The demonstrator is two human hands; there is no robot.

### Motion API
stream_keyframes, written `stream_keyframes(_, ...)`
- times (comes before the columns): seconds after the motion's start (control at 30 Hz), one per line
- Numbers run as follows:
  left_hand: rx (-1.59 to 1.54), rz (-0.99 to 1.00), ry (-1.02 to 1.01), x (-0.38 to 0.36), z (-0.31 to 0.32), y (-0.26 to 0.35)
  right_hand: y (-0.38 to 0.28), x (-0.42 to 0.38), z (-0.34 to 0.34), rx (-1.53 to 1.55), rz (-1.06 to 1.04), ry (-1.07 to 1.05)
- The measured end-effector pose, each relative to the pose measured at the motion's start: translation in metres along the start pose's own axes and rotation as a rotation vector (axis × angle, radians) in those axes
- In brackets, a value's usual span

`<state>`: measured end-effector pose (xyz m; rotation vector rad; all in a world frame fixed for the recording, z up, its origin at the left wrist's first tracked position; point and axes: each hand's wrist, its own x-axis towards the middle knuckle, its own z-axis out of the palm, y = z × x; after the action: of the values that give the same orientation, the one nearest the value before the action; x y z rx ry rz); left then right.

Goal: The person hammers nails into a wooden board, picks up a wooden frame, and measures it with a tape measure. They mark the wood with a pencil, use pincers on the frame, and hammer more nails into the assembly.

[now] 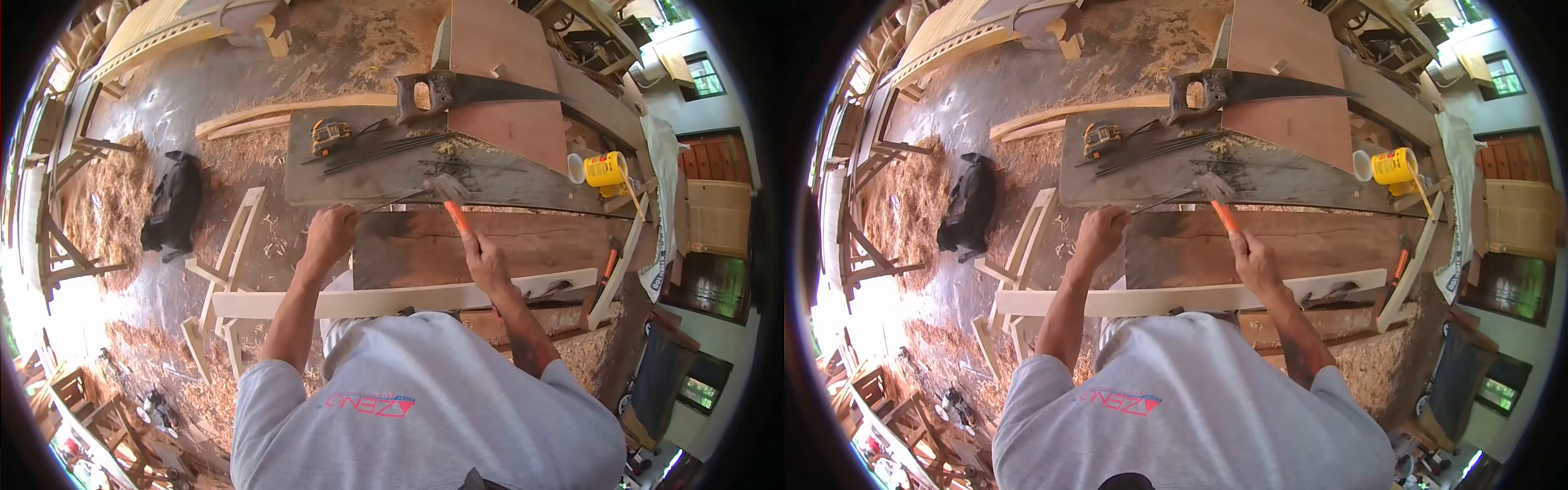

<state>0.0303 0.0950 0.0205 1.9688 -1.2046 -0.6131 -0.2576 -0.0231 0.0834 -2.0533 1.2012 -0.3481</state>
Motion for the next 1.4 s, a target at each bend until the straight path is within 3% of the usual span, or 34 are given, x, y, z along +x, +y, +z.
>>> stream_keyframes(0.1, -0.017, -0.021, 0.006, 0.002, 0.001, -0.003, 0.0, -0.004, -0.005, 0.219, 0.182, -0.021)
stream_keyframes(0.2, -0.041, -0.044, 0.0, -0.002, 0.001, -0.001, -0.009, -0.013, -0.002, 0.36, 0.129, 0.049)
stream_keyframes(0.23, -0.033, -0.037, 0.026, 0.0, 0.003, 0.002, -0.004, -0.01, -0.001, 0.363, 0.129, 0.056)
stream_keyframes(0.3, -0.026, -0.008, 0.052, 0.006, 0.004, 0.005, 0.008, -0.004, -0.001, 0.045, 0.116, -0.031)
stream_keyframes(0.5, -0.011, -0.025, 0.035, 0.008, 0.009, 0.012, -0.007, -0.015, -0.006, 0.339, 0.15, 0.061)
stream_keyframes(0.63, -0.025, 0.03, 0.086, 0.015, 0.019, 0.016, 0.011, -0.004, -0.005, 0.116, 0.144, -0.016)
stream_keyframes(0.73, -0.011, 0.037, 0.131, 0.015, 0.023, 0.019, 0.005, -0.016, -0.009, 0.23, 0.272, -0.037)
stream_keyframes(0.8, -0.007, 0.052, 0.151, 0.013, 0.027, 0.021, -0.003, -0.016, -0.005, 0.413, 0.2, 0.051)
stream_keyframes(0.83, 0.01, 0.058, 0.158, 0.015, 0.03, 0.02, 0.004, -0.014, -0.004, 0.415, 0.198, 0.059)
stream_keyframes(0.9, 0.025, 0.081, 0.175, 0.019, 0.036, 0.023, 0.015, -0.006, -0.003, 0.05, 0.191, -0.059)
stream_keyframes(1.03, 0.04, 0.08, 0.185, 0.02, 0.04, 0.022, -0.004, -0.018, -0.01, 0.191, 0.251, -0.042)
stream_keyframes(1.1, 0.068, 0.094, 0.183, 0.02, 0.041, 0.022, -0.011, -0.017, -0.007, 0.378, 0.167, 0.064)
stream_keyframes(1.2, 0.103, 0.087, 0.248, 0.024, 0.049, 0.026, 0.011, -0.006, 0.001, 0.116, 0.159, -0.032)
stream_keyframes(1.3, 0.129, 0.022, 0.216, 0.025, 0.046, 0.027, 0.023, -0.001, -0.001, 0.182, 0.296, -0.052)
stream_keyframes(1.4, 0.123, 0.021, 0.133, 0.012, 0.024, 0.029, 0.026, -0.005, -0.002, 0.153, 0.255, -0.059)
